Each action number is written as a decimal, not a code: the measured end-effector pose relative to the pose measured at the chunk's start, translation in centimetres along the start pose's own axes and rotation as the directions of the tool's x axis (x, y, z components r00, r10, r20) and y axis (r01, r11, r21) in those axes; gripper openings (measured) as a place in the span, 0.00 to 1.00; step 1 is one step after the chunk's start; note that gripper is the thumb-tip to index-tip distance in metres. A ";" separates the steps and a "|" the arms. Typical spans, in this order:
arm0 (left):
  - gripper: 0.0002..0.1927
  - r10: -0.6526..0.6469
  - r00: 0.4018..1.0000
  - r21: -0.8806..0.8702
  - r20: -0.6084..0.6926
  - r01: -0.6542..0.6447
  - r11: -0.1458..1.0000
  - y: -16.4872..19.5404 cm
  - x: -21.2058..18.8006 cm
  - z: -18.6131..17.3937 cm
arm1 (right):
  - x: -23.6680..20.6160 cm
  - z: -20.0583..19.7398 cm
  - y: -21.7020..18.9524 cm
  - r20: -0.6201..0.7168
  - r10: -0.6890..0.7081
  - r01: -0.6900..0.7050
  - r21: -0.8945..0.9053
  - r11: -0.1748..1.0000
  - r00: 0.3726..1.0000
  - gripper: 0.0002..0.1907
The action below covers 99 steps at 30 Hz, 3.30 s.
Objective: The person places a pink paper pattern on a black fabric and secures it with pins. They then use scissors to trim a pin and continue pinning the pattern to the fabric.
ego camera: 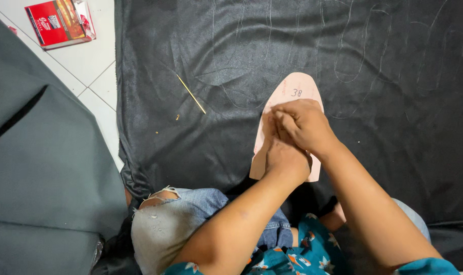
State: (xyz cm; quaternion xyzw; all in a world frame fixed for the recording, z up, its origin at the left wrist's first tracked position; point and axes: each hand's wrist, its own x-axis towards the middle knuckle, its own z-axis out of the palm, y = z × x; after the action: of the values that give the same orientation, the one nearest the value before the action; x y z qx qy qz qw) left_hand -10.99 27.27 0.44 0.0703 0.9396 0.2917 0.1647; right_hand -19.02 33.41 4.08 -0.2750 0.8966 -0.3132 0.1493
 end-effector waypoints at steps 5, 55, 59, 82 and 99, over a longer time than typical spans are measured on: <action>0.29 -0.016 0.956 -0.054 0.292 0.034 0.998 0.1 -0.1 -1.4 | 1.0 -0.3 1.2 -0.023 -0.102 0.099 -0.106 0.989 0.995 0.09; 0.41 0.022 0.994 0.116 0.106 -0.034 0.993 0.3 0.0 -1.7 | 1.6 -0.7 1.0 0.017 -0.150 0.151 -0.177 0.973 0.989 0.09; 0.43 -0.068 0.991 0.119 0.115 0.054 0.991 0.3 0.1 -1.5 | 2.4 -1.0 3.0 -0.057 0.110 -0.114 -0.075 0.991 0.992 0.10; 0.32 -0.050 0.970 0.116 0.236 0.023 0.993 0.2 0.3 3.4 | -0.1 0.0 -0.1 0.180 -0.060 0.095 -0.194 0.976 0.982 0.10; 0.45 -0.125 0.969 0.248 0.212 0.071 0.966 1.1 -1.3 -1.9 | -1.3 -1.3 1.8 -0.007 0.166 -0.166 0.040 0.985 0.986 0.08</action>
State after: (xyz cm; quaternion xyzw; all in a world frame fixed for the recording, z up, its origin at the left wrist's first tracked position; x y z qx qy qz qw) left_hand -10.43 26.90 2.93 0.0755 0.9453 0.1583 0.2751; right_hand -19.30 35.99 4.04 -0.1949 0.9109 -0.3186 0.1756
